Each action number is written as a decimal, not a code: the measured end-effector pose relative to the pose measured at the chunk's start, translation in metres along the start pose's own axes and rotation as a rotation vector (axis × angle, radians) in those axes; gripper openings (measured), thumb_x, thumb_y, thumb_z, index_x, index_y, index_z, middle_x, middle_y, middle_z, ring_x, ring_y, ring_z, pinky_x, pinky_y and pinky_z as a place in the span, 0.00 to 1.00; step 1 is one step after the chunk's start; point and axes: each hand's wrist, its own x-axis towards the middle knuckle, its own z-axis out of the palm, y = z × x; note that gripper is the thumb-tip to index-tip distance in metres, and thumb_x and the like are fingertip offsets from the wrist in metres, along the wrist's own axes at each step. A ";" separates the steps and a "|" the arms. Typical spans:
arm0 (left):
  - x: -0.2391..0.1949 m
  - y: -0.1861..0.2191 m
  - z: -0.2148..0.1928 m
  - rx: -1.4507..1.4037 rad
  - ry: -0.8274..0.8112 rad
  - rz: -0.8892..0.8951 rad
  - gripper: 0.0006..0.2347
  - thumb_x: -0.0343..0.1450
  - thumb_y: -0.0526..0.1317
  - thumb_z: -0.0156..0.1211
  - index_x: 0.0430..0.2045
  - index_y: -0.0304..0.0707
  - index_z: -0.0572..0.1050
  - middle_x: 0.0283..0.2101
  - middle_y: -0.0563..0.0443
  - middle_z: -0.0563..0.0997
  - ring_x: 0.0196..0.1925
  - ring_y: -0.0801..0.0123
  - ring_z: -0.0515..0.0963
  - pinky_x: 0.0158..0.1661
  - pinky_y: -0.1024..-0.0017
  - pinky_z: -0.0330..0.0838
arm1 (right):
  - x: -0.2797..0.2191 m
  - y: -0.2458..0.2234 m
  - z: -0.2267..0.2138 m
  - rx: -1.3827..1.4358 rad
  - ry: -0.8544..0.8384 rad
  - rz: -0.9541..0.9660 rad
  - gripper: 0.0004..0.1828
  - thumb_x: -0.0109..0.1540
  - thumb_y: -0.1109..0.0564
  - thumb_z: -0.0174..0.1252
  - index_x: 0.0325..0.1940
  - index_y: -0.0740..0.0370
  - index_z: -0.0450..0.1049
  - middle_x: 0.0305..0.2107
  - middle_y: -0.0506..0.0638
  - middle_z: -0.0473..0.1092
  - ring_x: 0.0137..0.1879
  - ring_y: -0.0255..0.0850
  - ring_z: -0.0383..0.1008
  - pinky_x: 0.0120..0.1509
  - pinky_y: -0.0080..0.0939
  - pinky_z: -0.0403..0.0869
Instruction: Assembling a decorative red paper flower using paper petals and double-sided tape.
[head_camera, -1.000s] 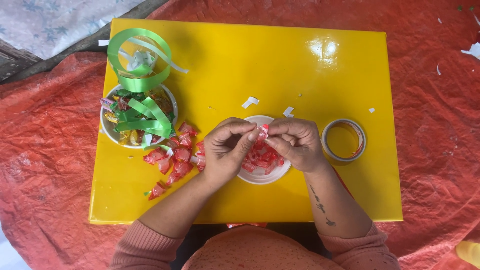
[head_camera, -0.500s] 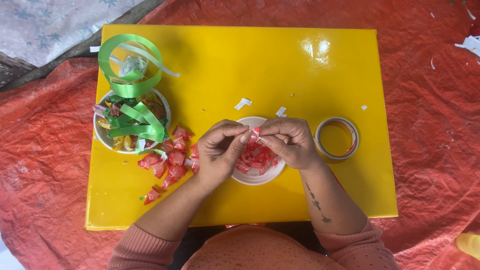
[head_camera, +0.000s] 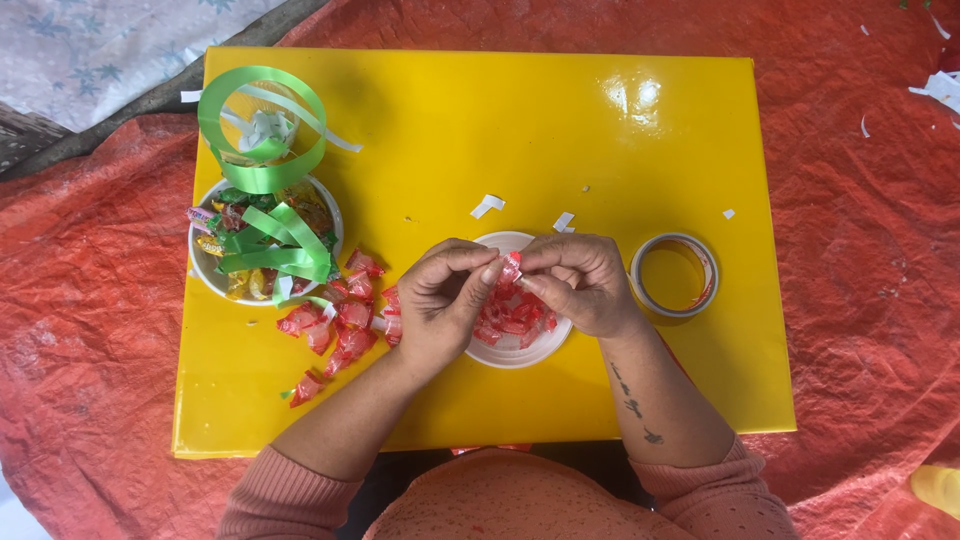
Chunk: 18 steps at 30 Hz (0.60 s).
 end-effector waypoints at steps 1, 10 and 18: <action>0.000 0.000 0.001 0.001 -0.001 0.000 0.06 0.71 0.28 0.66 0.39 0.25 0.81 0.32 0.40 0.81 0.38 0.66 0.80 0.41 0.68 0.76 | 0.002 -0.002 0.001 0.001 0.001 -0.001 0.10 0.61 0.64 0.62 0.43 0.75 0.81 0.28 0.61 0.78 0.37 0.41 0.81 0.45 0.40 0.81; 0.000 0.002 0.001 -0.024 -0.003 -0.008 0.06 0.71 0.28 0.65 0.39 0.24 0.81 0.32 0.39 0.81 0.39 0.65 0.81 0.41 0.68 0.76 | 0.007 -0.014 0.013 -0.008 0.018 -0.001 0.08 0.62 0.66 0.60 0.41 0.74 0.81 0.26 0.60 0.78 0.35 0.41 0.82 0.45 0.40 0.82; 0.000 -0.001 0.000 -0.083 0.050 -0.172 0.06 0.72 0.29 0.65 0.39 0.25 0.82 0.31 0.41 0.82 0.36 0.70 0.80 0.39 0.71 0.77 | 0.003 -0.010 0.018 -0.087 0.126 0.009 0.07 0.62 0.66 0.61 0.42 0.76 0.79 0.29 0.60 0.79 0.37 0.40 0.82 0.46 0.38 0.82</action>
